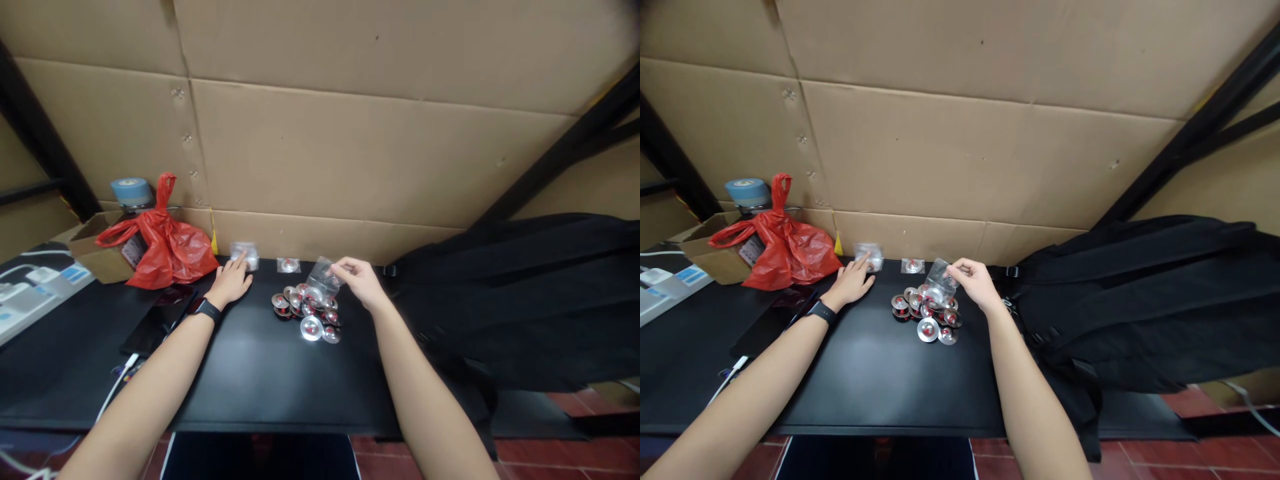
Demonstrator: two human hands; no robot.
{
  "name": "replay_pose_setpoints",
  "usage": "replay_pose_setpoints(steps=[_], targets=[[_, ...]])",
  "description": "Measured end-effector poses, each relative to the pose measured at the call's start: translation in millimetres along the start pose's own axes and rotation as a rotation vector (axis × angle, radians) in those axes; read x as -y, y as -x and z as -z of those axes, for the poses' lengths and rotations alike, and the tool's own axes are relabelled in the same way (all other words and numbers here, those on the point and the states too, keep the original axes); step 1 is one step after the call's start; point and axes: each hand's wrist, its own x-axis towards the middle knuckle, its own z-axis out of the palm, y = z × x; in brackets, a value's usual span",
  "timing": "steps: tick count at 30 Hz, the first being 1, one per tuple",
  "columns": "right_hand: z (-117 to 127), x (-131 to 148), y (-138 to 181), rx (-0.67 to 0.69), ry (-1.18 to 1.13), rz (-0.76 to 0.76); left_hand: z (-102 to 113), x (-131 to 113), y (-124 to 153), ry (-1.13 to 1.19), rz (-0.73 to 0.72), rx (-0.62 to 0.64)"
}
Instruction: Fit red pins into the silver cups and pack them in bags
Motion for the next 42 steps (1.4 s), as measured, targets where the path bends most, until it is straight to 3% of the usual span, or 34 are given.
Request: replay_pose_setpoints(steps=[5,8,12,15,18,24,30,36,42], targets=[[-1.3,-4.3,-2.4,-0.170,-0.021,0.026,-1.1,0.1,0.5,0.003,-0.003,-0.001],[-17.6,-4.5,-5.4,-0.256,-0.001,0.008,-1.2,-0.5,0.9,0.013,-0.003,-0.006],[-63.2,2.7,-24.4,-0.063,0.131,0.031,-1.1,-0.9,1.2,0.043,0.009,-0.011],[-98.7,10.1,-54.3,0.149,0.280,0.113,-0.8,-1.2,2.4,0.077,0.009,-0.014],[-124.6,14.6,-87.6,0.261,0.447,0.147,-0.1,-1.1,5.1,0.073,0.014,-0.020],[-158.7,16.0,-118.7,0.331,0.760,0.199,3.7,3.9,10.8,0.122,0.020,-0.049],[-179.8,21.8,-115.3,0.325,1.018,0.204,4.1,9.0,8.9,0.180,0.102,-0.099],[-187.0,23.3,-110.4,0.295,1.152,0.357,2.3,14.2,5.5,0.266,0.101,-0.160],[-206.7,18.9,-108.2,0.267,1.271,0.506,-0.4,15.2,4.5,0.187,0.085,-0.146]])
